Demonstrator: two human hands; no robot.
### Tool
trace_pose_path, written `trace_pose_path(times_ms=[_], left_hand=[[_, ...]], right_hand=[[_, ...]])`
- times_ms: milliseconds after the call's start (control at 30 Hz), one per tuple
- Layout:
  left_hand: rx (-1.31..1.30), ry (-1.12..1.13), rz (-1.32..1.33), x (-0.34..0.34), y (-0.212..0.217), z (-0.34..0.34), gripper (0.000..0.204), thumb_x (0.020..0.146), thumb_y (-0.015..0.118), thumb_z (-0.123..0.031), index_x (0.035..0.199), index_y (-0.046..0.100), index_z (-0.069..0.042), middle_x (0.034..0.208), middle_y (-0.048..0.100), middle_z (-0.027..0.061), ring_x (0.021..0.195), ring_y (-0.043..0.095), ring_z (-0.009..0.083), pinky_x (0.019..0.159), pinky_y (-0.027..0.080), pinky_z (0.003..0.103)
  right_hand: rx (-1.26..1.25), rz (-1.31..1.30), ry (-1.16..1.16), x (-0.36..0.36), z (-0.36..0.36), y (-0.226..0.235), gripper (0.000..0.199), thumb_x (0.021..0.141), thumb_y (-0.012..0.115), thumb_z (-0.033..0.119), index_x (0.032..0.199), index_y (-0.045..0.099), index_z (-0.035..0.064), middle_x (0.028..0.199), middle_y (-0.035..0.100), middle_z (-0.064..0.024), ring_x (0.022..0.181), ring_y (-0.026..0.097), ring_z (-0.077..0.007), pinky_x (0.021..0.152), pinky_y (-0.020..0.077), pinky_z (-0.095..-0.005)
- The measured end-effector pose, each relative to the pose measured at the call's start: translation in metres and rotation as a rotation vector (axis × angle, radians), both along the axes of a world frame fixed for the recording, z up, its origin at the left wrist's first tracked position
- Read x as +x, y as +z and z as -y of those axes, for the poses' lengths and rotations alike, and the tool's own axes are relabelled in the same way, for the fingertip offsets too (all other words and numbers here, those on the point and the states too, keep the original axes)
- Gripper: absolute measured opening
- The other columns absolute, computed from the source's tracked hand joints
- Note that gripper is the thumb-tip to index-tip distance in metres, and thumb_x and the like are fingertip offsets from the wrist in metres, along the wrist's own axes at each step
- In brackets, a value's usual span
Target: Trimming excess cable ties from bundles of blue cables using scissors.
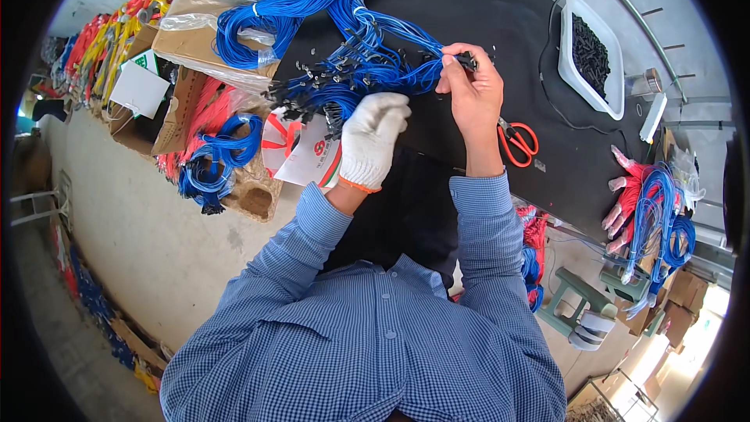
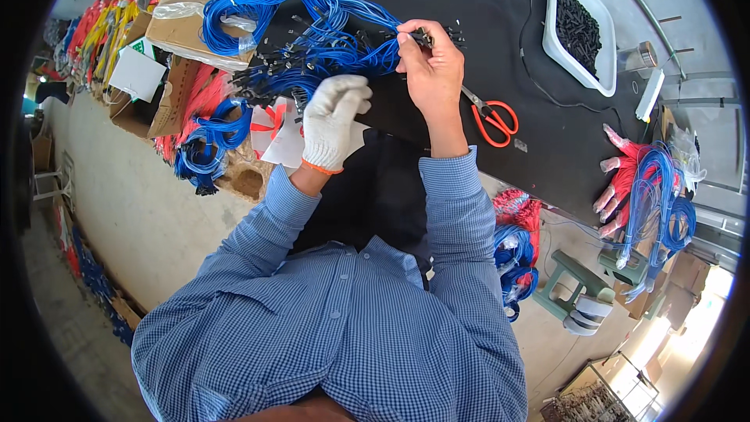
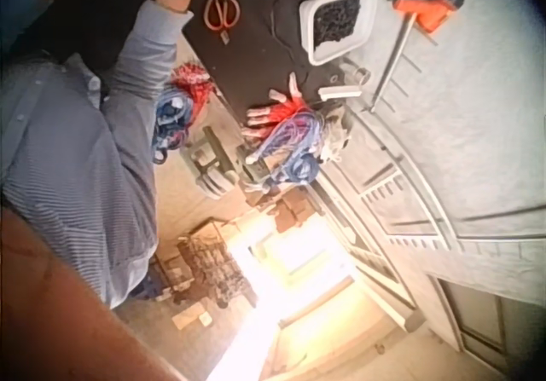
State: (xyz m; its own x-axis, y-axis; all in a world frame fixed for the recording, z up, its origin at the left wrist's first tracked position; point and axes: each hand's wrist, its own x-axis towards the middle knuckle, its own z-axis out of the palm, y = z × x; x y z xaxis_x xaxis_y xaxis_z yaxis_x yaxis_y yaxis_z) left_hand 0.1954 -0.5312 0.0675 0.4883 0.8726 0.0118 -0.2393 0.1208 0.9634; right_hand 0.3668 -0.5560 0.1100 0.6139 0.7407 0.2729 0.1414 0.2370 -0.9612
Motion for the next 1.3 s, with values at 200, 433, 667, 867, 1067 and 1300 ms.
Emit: trace_pose_path(times_ms=[200, 433, 667, 867, 1067, 1300], left_hand=[[0.513, -0.022, -0.436, 0.012, 0.042, -0.016, 0.078, 0.097, 0.058, -0.004, 0.165, 0.019, -0.007, 0.089, 0.069, 0.0140, 0.075, 0.069, 0.0246, 0.073, 0.057, 0.037], [0.348, 0.110, -0.595, -0.008, 0.056, -0.044, 0.060, 0.101, 0.059, -0.021, 0.154, 0.040, -0.004, 0.085, 0.070, 0.0257, 0.083, 0.071, 0.0440, 0.076, 0.056, 0.049], [0.430, 0.149, -0.631, -0.022, 0.052, -0.046, 0.028, 0.101, 0.062, -0.030, 0.116, 0.073, -0.009, 0.097, 0.074, 0.0237, 0.091, 0.071, 0.0434, 0.084, 0.057, 0.049], [0.747, 0.105, -0.864, -0.025, 0.025, -0.027, 0.026, 0.100, 0.060, -0.031, 0.109, 0.074, -0.010, 0.102, 0.076, 0.0157, 0.093, 0.072, 0.0396, 0.084, 0.057, 0.048], [0.768, 0.106, -0.941, -0.019, 0.015, -0.017, 0.025, 0.101, 0.059, -0.029, 0.109, 0.073, -0.010, 0.098, 0.076, 0.0148, 0.089, 0.073, 0.0378, 0.081, 0.058, 0.047], [0.799, 0.120, -0.886, -0.015, 0.010, -0.009, 0.021, 0.100, 0.062, -0.027, 0.107, 0.073, -0.010, 0.086, 0.075, 0.0150, 0.078, 0.073, 0.0369, 0.076, 0.059, 0.047]], right_hand=[[-0.058, 0.269, 0.090, 0.001, 0.004, 0.009, 0.010, 0.098, 0.067, 0.002, 0.107, 0.071, 0.0045, 0.077, 0.064, 0.0001, 0.064, 0.059, -0.0038, 0.059, 0.0530, -0.0226], [-0.131, 0.004, 0.001, 0.022, -0.015, 0.034, 0.012, 0.099, 0.066, 0.003, 0.110, 0.070, -0.0005, 0.078, 0.063, -0.0024, 0.060, 0.059, -0.0089, 0.060, 0.0511, -0.0258], [-0.213, 0.049, 0.092, 0.021, -0.006, 0.041, 0.010, 0.098, 0.066, 0.003, 0.106, 0.071, -0.0013, 0.078, 0.063, -0.0031, 0.060, 0.058, -0.0084, 0.058, 0.0505, -0.0266], [-0.259, -0.014, -0.062, 0.009, 0.027, -0.005, 0.011, 0.100, 0.066, 0.007, 0.108, 0.073, 0.0034, 0.080, 0.064, -0.0030, 0.060, 0.057, -0.0072, 0.054, 0.0515, -0.0247], [-0.351, 0.711, -0.351, 0.004, 0.027, 0.004, 0.010, 0.096, 0.069, 0.009, 0.102, 0.075, 0.0037, 0.084, 0.068, -0.0066, 0.067, 0.064, -0.0168, 0.066, 0.0542, -0.0321], [-0.150, 1.011, -0.251, -0.047, 0.010, 0.062, 0.009, 0.090, 0.068, 0.004, 0.097, 0.074, 0.0048, 0.095, 0.073, -0.0142, 0.085, 0.070, -0.0350, 0.079, 0.0555, -0.0437]])
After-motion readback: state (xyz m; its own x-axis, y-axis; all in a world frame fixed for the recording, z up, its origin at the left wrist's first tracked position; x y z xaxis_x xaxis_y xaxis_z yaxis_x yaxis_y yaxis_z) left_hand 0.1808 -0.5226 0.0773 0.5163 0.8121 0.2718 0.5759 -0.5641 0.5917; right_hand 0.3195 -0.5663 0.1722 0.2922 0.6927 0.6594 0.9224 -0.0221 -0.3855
